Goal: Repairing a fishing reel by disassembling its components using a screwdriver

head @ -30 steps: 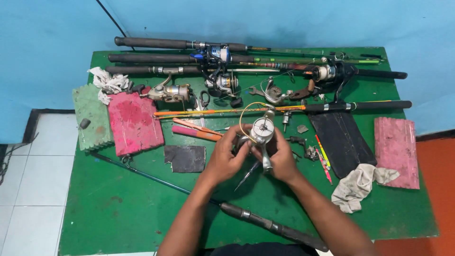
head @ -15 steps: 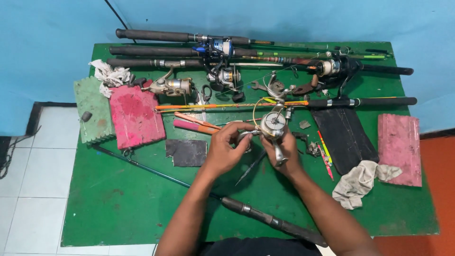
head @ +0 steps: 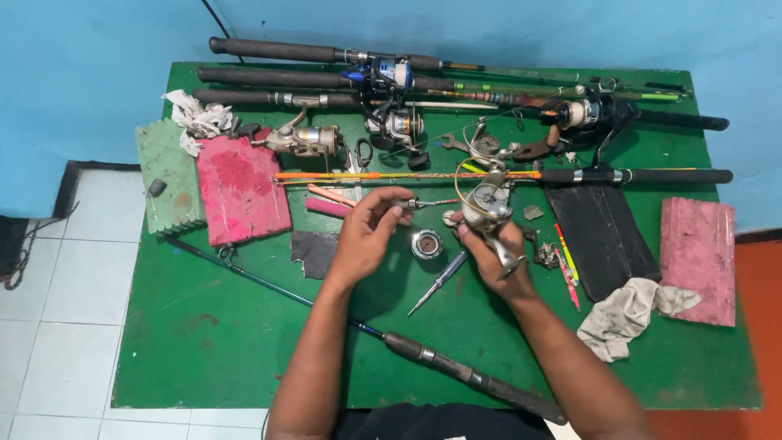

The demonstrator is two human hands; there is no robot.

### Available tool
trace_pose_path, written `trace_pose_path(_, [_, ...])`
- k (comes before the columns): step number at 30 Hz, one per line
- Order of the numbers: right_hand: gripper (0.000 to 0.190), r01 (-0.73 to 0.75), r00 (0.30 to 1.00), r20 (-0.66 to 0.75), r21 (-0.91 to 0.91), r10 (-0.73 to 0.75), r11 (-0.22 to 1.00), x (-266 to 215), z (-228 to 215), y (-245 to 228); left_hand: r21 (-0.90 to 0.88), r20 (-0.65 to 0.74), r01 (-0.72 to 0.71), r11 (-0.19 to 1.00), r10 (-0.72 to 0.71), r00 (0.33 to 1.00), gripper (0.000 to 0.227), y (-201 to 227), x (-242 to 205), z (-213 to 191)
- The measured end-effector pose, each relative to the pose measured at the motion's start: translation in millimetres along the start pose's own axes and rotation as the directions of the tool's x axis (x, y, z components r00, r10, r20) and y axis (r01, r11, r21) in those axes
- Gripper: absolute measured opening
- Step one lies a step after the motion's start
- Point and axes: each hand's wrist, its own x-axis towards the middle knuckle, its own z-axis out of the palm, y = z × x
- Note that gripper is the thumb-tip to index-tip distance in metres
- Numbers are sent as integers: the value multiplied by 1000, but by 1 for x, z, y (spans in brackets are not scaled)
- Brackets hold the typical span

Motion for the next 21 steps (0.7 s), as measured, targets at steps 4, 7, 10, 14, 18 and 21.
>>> trace_pose_path(4, [14, 33, 999, 9, 89, -34, 996, -1, 2, -11, -182, 45, 20, 983, -12, 999, 26, -15, 2, -5])
trace_pose_path(7, [14, 10, 999, 37, 46, -12, 999, 0, -4, -9, -293, 52, 40, 955, -26, 998, 27, -13, 0, -2])
trace_pose_path(10, [14, 37, 999, 30, 10, -37, 999, 3, -7, -2, -366, 49, 68, 928, -53, 997, 29, -22, -2, -4])
trace_pose_path(14, [14, 8, 1000, 24, -15, -8, 1000, 3, -15, 4, -279, 6, 16, 960, -16, 1000, 29, -18, 1, -3])
trace_pose_path(18, [14, 134, 991, -18, -45, -135, 990, 9, -24, 0, -29, 4, -27, 999, 27, 1000, 27, -13, 3, -7])
trace_pose_path(21, [13, 201, 978, -35, -68, -204, 977, 11, -32, -1, 255, 42, -67, 965, 58, 997, 26, 8, -1, -3])
